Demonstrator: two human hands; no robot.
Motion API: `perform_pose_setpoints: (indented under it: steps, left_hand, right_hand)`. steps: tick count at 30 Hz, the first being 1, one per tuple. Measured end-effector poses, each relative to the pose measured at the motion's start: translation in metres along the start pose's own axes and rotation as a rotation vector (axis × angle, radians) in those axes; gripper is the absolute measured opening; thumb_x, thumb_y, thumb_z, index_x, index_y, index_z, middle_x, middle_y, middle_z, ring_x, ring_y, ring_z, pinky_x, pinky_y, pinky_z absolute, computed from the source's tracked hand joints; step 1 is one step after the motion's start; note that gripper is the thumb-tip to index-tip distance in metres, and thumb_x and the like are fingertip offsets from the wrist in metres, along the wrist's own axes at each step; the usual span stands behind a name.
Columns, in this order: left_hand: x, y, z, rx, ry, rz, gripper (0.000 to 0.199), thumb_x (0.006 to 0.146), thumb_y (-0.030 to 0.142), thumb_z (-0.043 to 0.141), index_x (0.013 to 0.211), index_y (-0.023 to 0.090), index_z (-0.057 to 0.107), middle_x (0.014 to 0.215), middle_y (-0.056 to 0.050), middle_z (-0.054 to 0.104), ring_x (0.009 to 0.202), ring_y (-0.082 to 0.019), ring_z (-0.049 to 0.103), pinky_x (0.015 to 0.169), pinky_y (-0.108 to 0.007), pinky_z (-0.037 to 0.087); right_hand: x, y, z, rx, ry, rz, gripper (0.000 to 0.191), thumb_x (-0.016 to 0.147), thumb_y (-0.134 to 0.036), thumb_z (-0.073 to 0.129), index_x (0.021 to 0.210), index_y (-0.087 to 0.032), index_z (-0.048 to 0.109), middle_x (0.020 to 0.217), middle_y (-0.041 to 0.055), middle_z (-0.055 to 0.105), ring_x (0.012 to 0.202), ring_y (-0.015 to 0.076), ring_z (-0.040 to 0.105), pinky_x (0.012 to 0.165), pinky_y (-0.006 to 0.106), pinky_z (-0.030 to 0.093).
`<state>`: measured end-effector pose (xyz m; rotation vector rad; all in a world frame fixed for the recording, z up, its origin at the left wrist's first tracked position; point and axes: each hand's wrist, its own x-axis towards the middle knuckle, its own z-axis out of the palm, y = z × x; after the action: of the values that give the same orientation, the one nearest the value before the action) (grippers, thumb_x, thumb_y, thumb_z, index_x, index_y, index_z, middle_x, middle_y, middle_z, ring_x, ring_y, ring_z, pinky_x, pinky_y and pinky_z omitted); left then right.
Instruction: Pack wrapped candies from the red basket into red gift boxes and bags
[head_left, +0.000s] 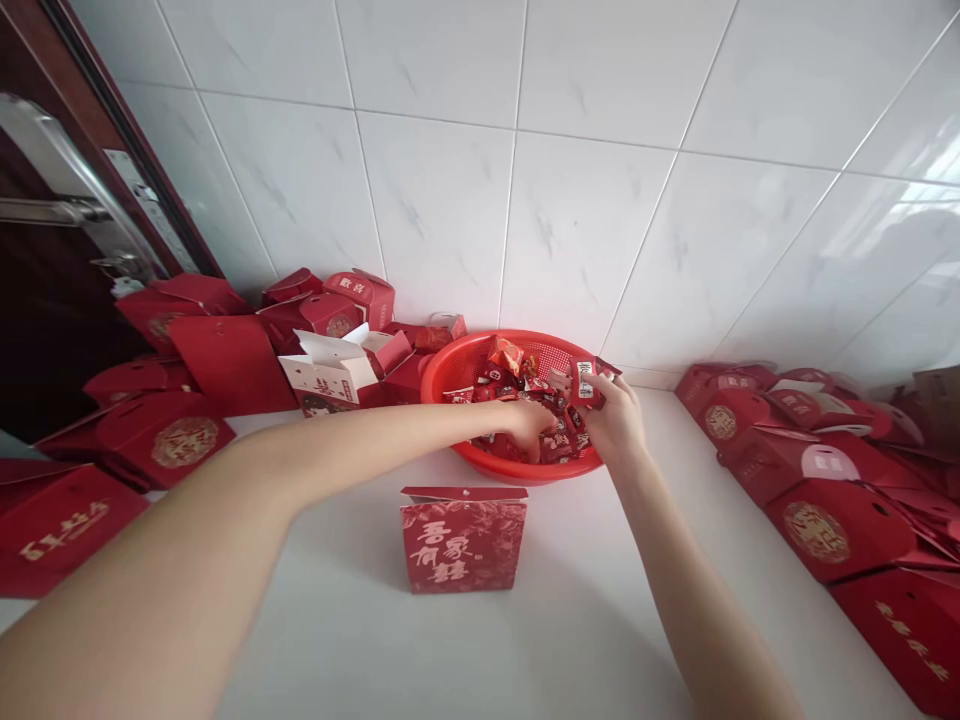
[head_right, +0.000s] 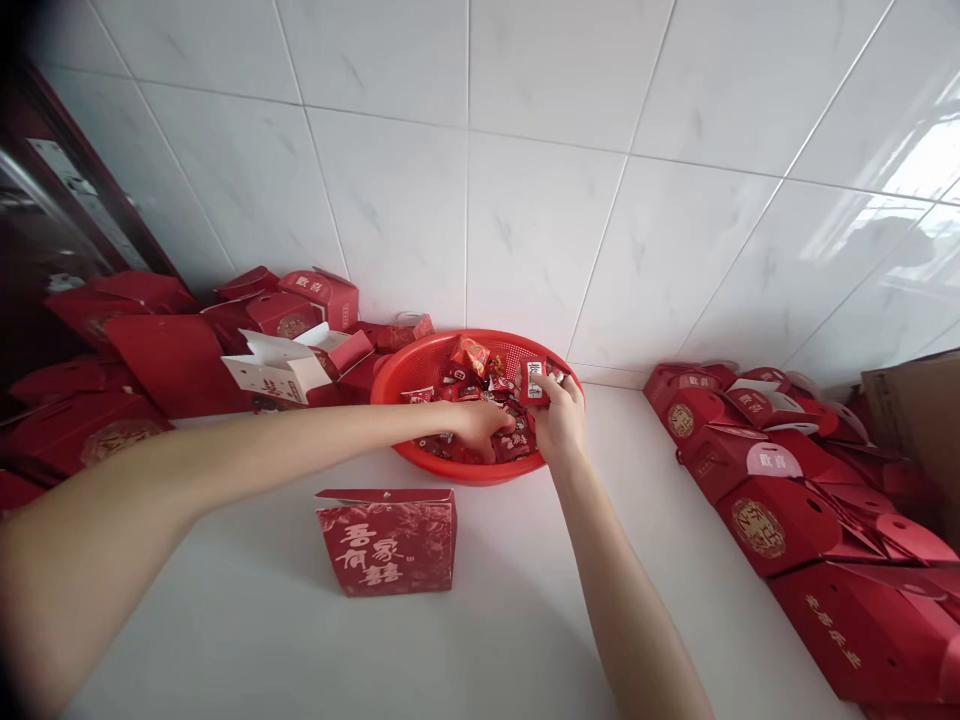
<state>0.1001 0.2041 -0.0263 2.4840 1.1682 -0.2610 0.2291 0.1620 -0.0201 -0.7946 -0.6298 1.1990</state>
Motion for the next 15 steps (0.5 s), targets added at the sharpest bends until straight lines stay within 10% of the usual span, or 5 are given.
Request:
perform_pose_setpoints:
  steps: [15]
  left_hand:
    - [-0.025,-0.057,-0.032,-0.577,0.434,0.024,0.033,0.067,0.049,0.077,0.074,0.019,0.065,0.073,0.001,0.062,0.072,-0.018,0.057,0.065,-0.029,0.041]
  right_hand:
    - [-0.002,-0.001,0.003,0.006,-0.022,0.020,0.023,0.056,-0.015,0.077,0.067,-0.022,0.058,0.071,-0.0029,0.069,0.067,0.0157,0.066,0.063,0.027,0.058]
